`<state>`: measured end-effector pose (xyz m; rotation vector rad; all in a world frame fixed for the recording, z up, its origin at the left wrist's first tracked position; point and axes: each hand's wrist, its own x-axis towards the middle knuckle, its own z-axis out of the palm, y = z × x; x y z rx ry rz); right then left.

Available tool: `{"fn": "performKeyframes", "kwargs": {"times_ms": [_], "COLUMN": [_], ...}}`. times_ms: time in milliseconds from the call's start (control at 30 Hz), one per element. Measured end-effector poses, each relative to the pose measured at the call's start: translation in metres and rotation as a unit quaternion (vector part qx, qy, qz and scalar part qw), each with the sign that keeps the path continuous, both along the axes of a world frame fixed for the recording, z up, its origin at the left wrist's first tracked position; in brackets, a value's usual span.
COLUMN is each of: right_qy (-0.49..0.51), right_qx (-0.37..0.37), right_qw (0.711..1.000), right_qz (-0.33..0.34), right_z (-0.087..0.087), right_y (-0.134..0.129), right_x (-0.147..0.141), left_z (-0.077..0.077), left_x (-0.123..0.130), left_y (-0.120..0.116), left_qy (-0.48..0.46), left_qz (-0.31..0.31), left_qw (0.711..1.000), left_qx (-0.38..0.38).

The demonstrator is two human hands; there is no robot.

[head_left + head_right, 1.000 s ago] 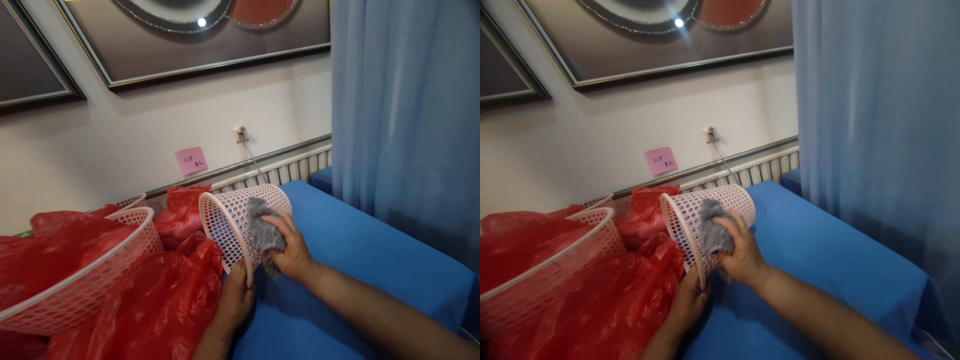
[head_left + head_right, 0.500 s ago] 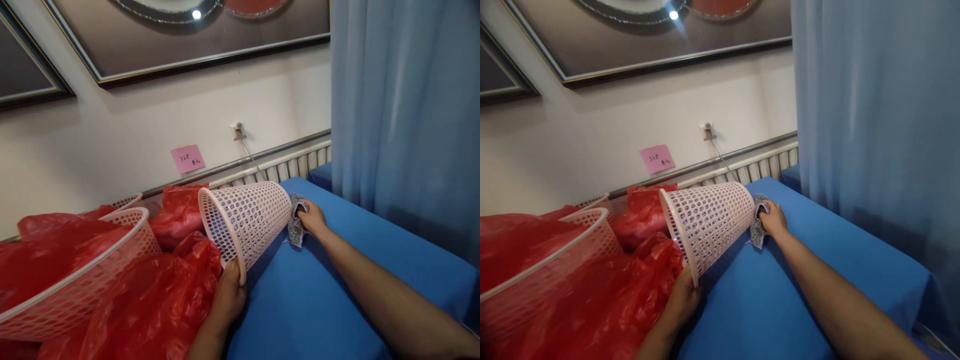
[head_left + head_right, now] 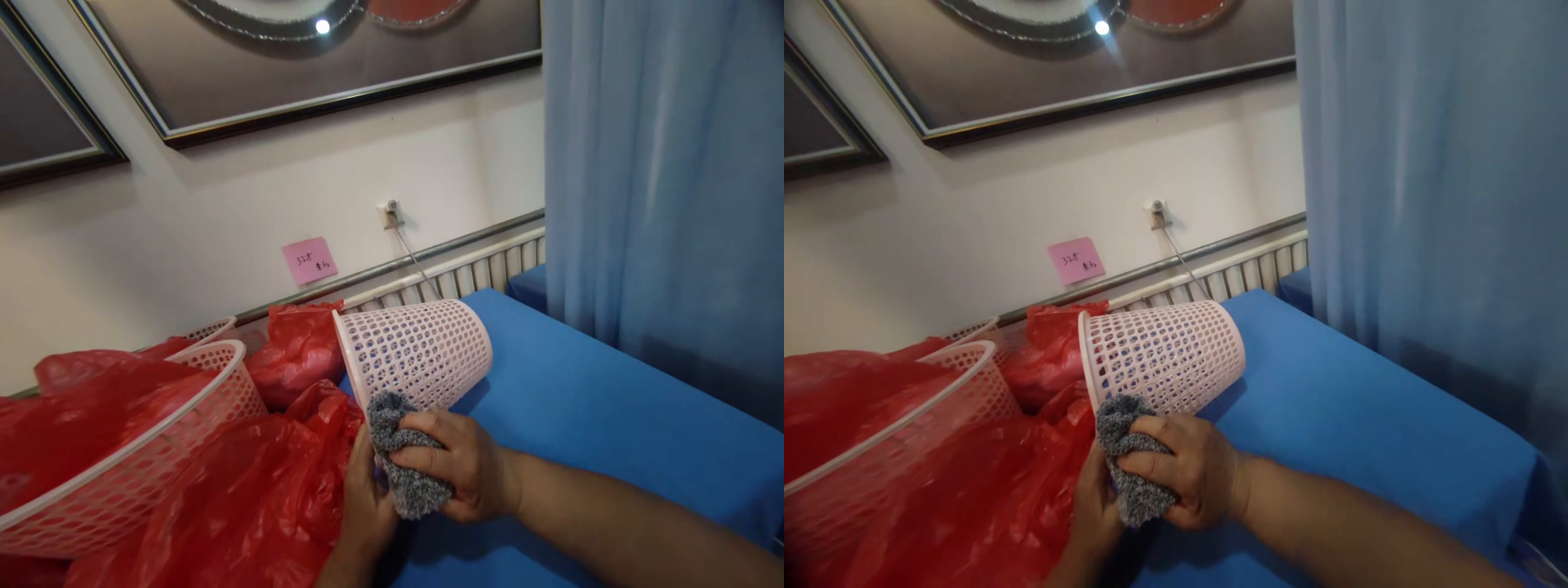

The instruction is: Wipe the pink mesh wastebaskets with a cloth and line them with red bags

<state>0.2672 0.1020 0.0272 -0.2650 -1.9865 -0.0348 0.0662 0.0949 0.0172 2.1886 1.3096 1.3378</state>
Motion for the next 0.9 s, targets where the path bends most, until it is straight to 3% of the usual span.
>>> {"fn": "performKeyframes", "kwargs": {"times_ms": [100, 167, 233, 300, 367, 400, 500, 567, 667, 733, 800, 900], "right_qy": [0.002, 0.052, 0.132, 0.201, 0.230, 0.236, 0.234, 0.205, 0.099, 0.043, 0.032, 0.100], "right_qx": [0.003, -0.049, -0.176, -0.311, -0.365, -0.372, -0.359, -0.296, -0.110, -0.017, 0.008, -0.078], "right_qw": [0.999, 0.988, 0.944, 0.865, 0.821, 0.814, 0.828, 0.882, 0.980, 0.997, 0.998, 0.974], "right_qz": [-0.049, -0.134, -0.246, -0.338, -0.374, -0.378, -0.362, -0.305, -0.136, -0.057, -0.054, -0.186], "right_z": [-0.004, -0.009, -0.015, -0.022, -0.028, -0.030, -0.030, -0.024, -0.014, -0.009, -0.008, -0.012], "right_y": [0.011, 0.027, 0.052, 0.081, 0.105, 0.112, 0.106, 0.081, 0.033, 0.012, 0.010, 0.041], "right_x": [0.007, 0.020, 0.039, 0.061, 0.078, 0.083, 0.075, 0.055, 0.022, 0.009, 0.008, 0.031], "left_z": [0.005, 0.011, 0.017, 0.020, 0.021, 0.020, 0.016, 0.013, 0.008, 0.006, 0.004, 0.004], "left_x": [-0.003, 0.000, 0.005, 0.009, 0.011, 0.011, 0.010, 0.010, 0.008, 0.007, 0.006, 0.004], "left_y": [-0.007, -0.009, -0.011, -0.011, -0.011, -0.011, -0.008, -0.006, -0.002, 0.000, 0.001, 0.004], "left_qy": [-0.005, 0.014, 0.030, 0.048, 0.064, 0.069, 0.070, 0.065, 0.053, 0.043, 0.043, 0.062], "left_qz": [0.013, 0.033, 0.052, 0.059, 0.054, 0.048, 0.029, 0.016, -0.026, -0.056, -0.062, -0.036], "left_qw": [0.999, 0.999, 0.997, 0.996, 0.996, 0.996, 0.997, 0.998, 0.998, 0.997, 0.997, 0.996], "left_qx": [0.034, 0.037, 0.038, 0.041, 0.043, 0.040, 0.022, 0.007, -0.015, -0.026, -0.034, -0.043]}}
